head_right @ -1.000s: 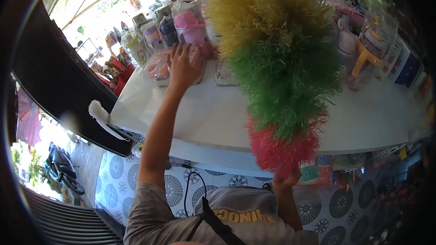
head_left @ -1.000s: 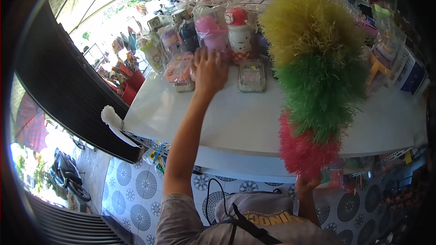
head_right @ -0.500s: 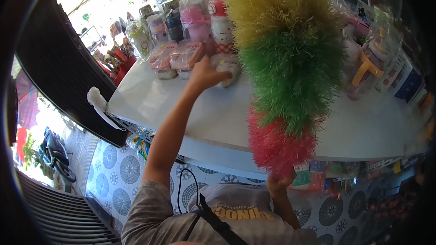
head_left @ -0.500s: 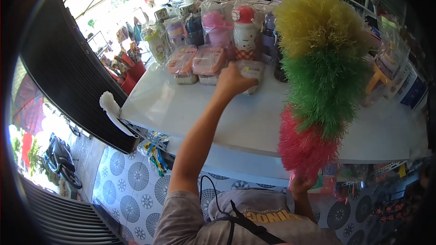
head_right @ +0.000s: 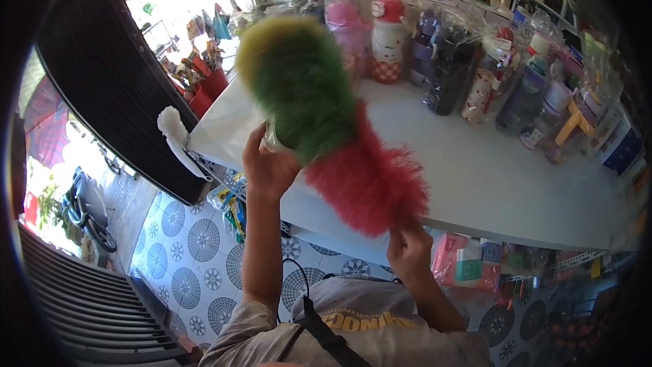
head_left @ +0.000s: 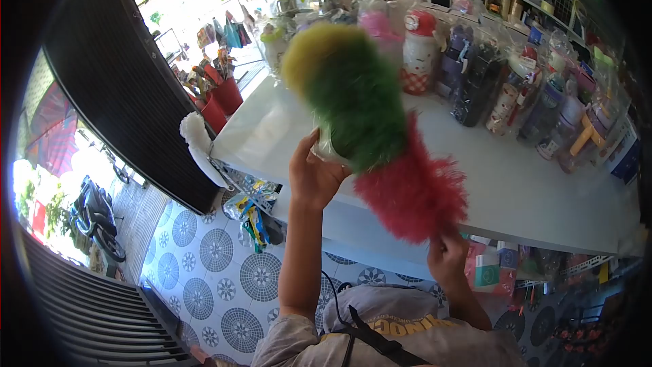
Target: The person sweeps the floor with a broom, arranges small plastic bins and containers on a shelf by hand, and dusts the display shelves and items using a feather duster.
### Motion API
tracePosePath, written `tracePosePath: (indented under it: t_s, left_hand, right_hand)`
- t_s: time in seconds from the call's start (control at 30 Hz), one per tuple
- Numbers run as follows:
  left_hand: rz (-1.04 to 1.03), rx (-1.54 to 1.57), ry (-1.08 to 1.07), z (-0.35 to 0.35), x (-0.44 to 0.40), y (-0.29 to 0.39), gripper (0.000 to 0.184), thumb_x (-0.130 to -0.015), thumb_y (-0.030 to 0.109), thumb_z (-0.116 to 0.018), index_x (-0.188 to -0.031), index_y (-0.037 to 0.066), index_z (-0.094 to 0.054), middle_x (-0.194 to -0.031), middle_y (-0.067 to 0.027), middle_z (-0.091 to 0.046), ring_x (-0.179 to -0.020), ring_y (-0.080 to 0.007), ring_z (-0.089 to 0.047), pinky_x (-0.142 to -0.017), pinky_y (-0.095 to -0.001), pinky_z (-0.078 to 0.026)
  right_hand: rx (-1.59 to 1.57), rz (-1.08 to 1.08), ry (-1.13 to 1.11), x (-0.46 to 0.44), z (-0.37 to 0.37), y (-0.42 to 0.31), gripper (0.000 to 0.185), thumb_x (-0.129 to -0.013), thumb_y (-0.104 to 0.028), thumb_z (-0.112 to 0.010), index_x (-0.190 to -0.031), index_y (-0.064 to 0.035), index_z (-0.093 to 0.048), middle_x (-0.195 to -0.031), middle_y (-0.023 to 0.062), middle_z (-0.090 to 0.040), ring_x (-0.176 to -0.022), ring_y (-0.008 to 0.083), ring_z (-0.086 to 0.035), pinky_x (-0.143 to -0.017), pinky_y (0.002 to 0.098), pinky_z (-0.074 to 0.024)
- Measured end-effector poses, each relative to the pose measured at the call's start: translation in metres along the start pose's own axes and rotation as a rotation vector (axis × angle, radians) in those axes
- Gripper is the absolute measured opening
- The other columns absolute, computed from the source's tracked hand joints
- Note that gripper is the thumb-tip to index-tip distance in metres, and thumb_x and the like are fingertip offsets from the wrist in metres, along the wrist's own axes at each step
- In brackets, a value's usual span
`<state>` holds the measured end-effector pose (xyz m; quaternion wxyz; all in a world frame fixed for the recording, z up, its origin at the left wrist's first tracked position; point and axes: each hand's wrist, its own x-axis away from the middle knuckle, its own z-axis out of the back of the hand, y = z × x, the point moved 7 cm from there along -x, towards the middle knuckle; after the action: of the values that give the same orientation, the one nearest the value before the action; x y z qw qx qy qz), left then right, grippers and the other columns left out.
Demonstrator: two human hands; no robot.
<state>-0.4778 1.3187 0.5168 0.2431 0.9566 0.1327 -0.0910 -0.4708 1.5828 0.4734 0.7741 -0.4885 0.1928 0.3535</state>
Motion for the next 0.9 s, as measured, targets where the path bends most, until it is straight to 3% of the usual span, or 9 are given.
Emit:
tracePosePath:
  t_s: [0.1, 0.2, 0.3, 0.43, 0.5, 0.6, 0.7, 0.77, 0.9]
  left_hand:
    - [0.012, -0.086, -0.021, 0.001, 0.019, 0.016, 0.048, -0.091, 0.027, -0.037, -0.131, 0.0, -0.034, -0.126, -0.0203, -0.048, -0.111, -0.0366, -0.052, -0.091, -0.0534, -0.044]
    - [-0.047, -0.091, -0.034, 0.006, 0.031, 0.035, 0.053, -0.091, 0.032, -0.034, -0.134, 0.001, -0.032, -0.131, -0.0203, -0.044, -0.116, -0.0401, -0.046, -0.094, -0.0575, -0.039]
    - [-0.208, 0.256, 0.005, 0.021, 0.046, 0.058, 0.051, -0.09, 0.029, -0.039, -0.132, 0.002, -0.032, -0.129, -0.0196, -0.045, -0.117, -0.038, -0.046, -0.095, -0.0557, -0.039]
    - [-0.18, 0.122, -0.018, 0.03, 0.063, 0.069, 0.053, -0.089, 0.032, -0.04, -0.134, 0.003, -0.032, -0.132, -0.0202, -0.042, -0.117, -0.0389, -0.046, -0.093, -0.0587, -0.039]
    - [-0.188, 0.118, 0.023, 0.035, 0.071, 0.073, 0.054, -0.089, 0.034, -0.038, -0.135, 0.005, -0.031, -0.135, -0.0196, -0.038, -0.12, -0.0401, -0.042, -0.094, -0.061, -0.037]
    - [-0.212, 0.112, 0.005, 0.043, 0.074, 0.082, 0.055, -0.09, 0.036, -0.035, -0.136, 0.007, -0.031, -0.138, -0.019, -0.035, -0.123, -0.0416, -0.038, -0.094, -0.0634, -0.034]
    - [-0.213, 0.102, 0.006, 0.04, 0.082, 0.082, 0.052, -0.093, 0.036, -0.033, -0.137, 0.008, -0.03, -0.137, -0.0171, -0.037, -0.122, -0.0406, -0.04, -0.095, -0.0643, -0.032]
    - [-0.222, 0.063, 0.013, 0.039, 0.086, 0.083, 0.054, -0.094, 0.043, -0.033, -0.135, 0.007, -0.031, -0.131, -0.0143, -0.044, -0.115, -0.035, -0.049, -0.089, -0.0588, -0.043]
    - [-0.246, 0.12, -0.016, 0.053, 0.081, 0.086, 0.067, -0.09, 0.058, -0.029, -0.136, 0.01, -0.03, -0.133, -0.0125, -0.043, -0.118, -0.0329, -0.046, -0.093, -0.0562, -0.041]
  right_hand:
    - [0.039, -0.153, -0.018, -0.011, -0.007, 0.0, 0.003, -0.079, 0.004, -0.056, -0.081, 0.0027, -0.057, -0.064, 0.0154, -0.052, -0.05, 0.0254, -0.051, -0.045, 0.0312, -0.0381]
    - [-0.007, -0.087, -0.034, -0.011, -0.018, -0.03, 0.009, -0.078, 0.004, -0.056, -0.086, 0.0022, -0.059, -0.065, 0.0143, -0.053, -0.052, 0.0259, -0.053, -0.047, 0.0305, -0.0408]
    - [0.032, 0.186, -0.108, -0.002, -0.044, -0.055, 0.018, -0.073, 0.003, -0.058, -0.091, 0.0013, -0.06, -0.078, 0.0186, -0.058, -0.064, 0.0339, -0.059, -0.053, 0.0362, -0.0461]
    - [0.116, 0.061, -0.107, -0.025, -0.052, -0.058, 0.018, -0.076, 0.005, -0.057, -0.093, 0.0026, -0.06, -0.076, 0.0186, -0.057, -0.064, 0.0353, -0.058, -0.053, 0.0363, -0.0458]
    - [0.177, 0.099, -0.07, -0.027, -0.055, -0.07, 0.01, -0.08, 0.004, -0.057, -0.089, 0.0042, -0.059, -0.07, 0.0162, -0.056, -0.054, 0.0244, -0.056, -0.048, 0.0315, -0.0408]
    - [0.087, 0.212, -0.127, -0.003, -0.072, -0.085, 0.018, -0.077, 0.006, -0.058, -0.094, 0.0041, -0.06, -0.073, 0.0187, -0.055, -0.059, 0.0325, -0.056, -0.049, 0.0364, -0.0445]
    - [0.147, 0.151, -0.087, 0.002, -0.074, -0.072, 0.018, -0.076, 0.007, -0.058, -0.093, 0.0043, -0.06, -0.072, 0.0171, -0.055, -0.057, 0.0304, -0.056, -0.047, 0.0348, -0.0433]
    - [0.158, 0.082, -0.052, 0.006, -0.07, -0.071, 0.018, -0.076, 0.007, -0.059, -0.094, 0.0037, -0.061, -0.071, 0.0163, -0.055, -0.053, 0.0277, -0.055, -0.045, 0.0322, -0.0415]
    - [0.131, 0.198, -0.011, 0.027, -0.069, -0.089, 0.01, -0.079, 0.003, -0.058, -0.089, 0.0042, -0.061, -0.072, 0.0158, -0.058, -0.056, 0.0236, -0.057, -0.046, 0.03, -0.0415]
